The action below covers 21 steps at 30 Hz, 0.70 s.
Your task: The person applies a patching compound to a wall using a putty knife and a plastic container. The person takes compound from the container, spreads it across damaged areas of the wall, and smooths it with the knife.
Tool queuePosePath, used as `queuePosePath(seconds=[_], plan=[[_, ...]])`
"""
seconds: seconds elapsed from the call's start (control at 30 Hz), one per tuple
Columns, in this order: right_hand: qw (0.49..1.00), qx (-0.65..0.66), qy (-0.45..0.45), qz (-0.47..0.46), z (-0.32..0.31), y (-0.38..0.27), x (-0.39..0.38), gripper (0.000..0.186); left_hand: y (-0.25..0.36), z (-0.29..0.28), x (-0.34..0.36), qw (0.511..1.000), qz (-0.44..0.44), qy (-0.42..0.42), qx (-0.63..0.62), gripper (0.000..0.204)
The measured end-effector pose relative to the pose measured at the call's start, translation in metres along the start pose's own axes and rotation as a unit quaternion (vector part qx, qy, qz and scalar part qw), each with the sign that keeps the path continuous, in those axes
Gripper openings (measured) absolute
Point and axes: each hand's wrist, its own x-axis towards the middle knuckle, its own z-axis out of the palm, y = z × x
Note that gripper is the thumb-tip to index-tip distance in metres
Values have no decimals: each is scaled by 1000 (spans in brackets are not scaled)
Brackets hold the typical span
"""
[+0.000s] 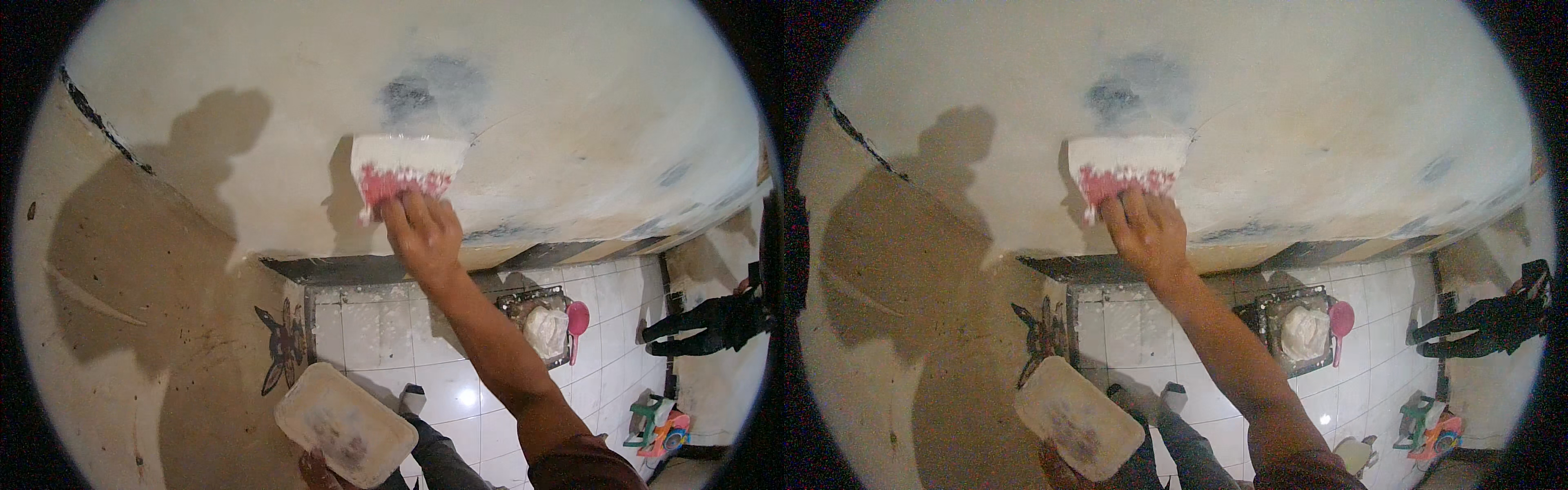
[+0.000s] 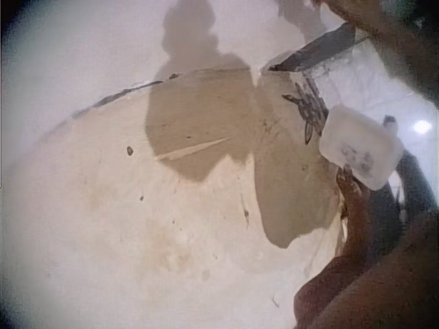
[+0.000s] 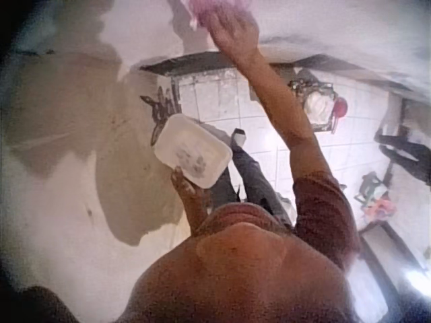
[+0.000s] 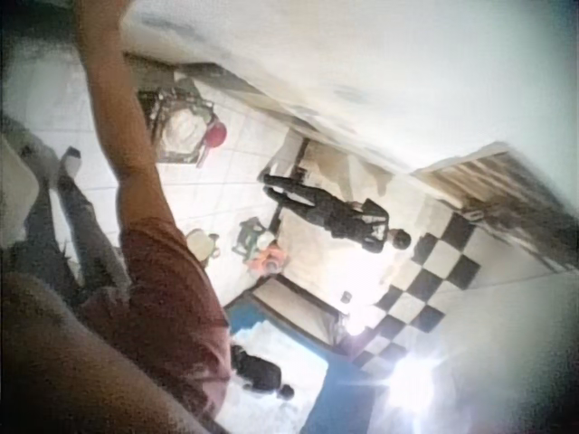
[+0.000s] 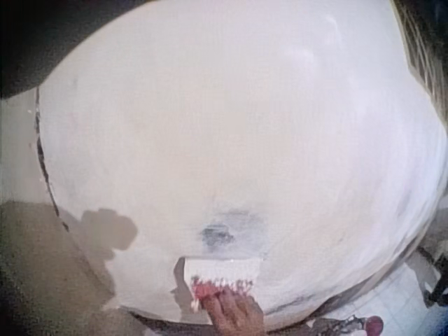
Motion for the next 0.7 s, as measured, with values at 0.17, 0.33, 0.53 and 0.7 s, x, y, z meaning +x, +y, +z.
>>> queuePosePath(seconds=[0.17,0.33,0.53,0.7], plan=[[989,-37,113,87,-28,0,-43,18,-2,-9,5,989,-93,31,-108,59],[844,-51,117,521,-57,29,-28,20,3,-15,11,977,-133,36,-162,59],[898,55,206,386,9,0,36,22,8,-18,15,966,-167,32,-195,59],[977,92,59,182,25,-64,53,11,10,-17,18,958,-190,33,-212,59]])
